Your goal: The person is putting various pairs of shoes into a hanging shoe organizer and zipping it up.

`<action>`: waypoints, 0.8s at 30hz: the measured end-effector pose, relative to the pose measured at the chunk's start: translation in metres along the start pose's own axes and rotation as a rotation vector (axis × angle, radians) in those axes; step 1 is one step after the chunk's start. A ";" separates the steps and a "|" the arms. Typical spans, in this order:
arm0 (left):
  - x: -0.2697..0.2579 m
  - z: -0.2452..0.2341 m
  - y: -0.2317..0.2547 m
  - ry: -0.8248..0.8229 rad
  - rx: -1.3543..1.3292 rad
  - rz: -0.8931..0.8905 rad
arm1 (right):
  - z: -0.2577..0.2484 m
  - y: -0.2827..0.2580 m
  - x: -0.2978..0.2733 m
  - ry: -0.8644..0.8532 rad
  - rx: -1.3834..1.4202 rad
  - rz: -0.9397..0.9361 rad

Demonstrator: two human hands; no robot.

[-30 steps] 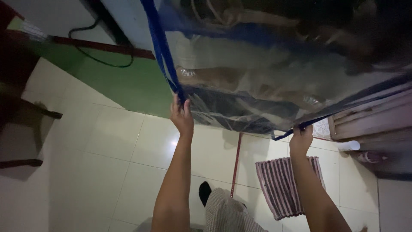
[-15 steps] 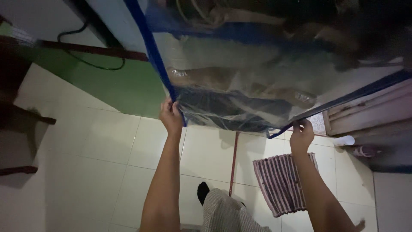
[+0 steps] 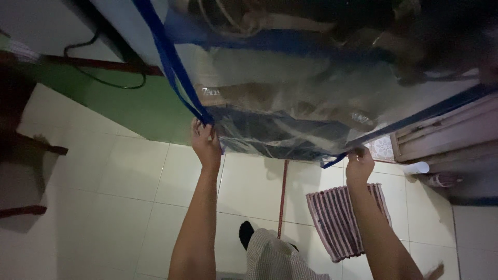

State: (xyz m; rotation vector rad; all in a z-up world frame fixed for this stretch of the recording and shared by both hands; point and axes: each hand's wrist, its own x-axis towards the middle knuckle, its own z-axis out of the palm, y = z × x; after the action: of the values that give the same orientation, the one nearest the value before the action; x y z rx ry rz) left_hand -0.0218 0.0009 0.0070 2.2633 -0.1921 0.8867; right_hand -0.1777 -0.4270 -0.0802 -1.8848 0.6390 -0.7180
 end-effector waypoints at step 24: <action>-0.008 0.008 -0.007 -0.056 -0.183 -0.513 | 0.025 -0.015 0.003 0.027 0.235 0.038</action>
State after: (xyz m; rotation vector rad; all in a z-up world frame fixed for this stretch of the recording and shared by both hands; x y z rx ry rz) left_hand -0.0210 -0.0001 -0.0058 2.0264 0.2646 0.5107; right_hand -0.1553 -0.4082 -0.0744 -1.6459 0.5794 -0.7616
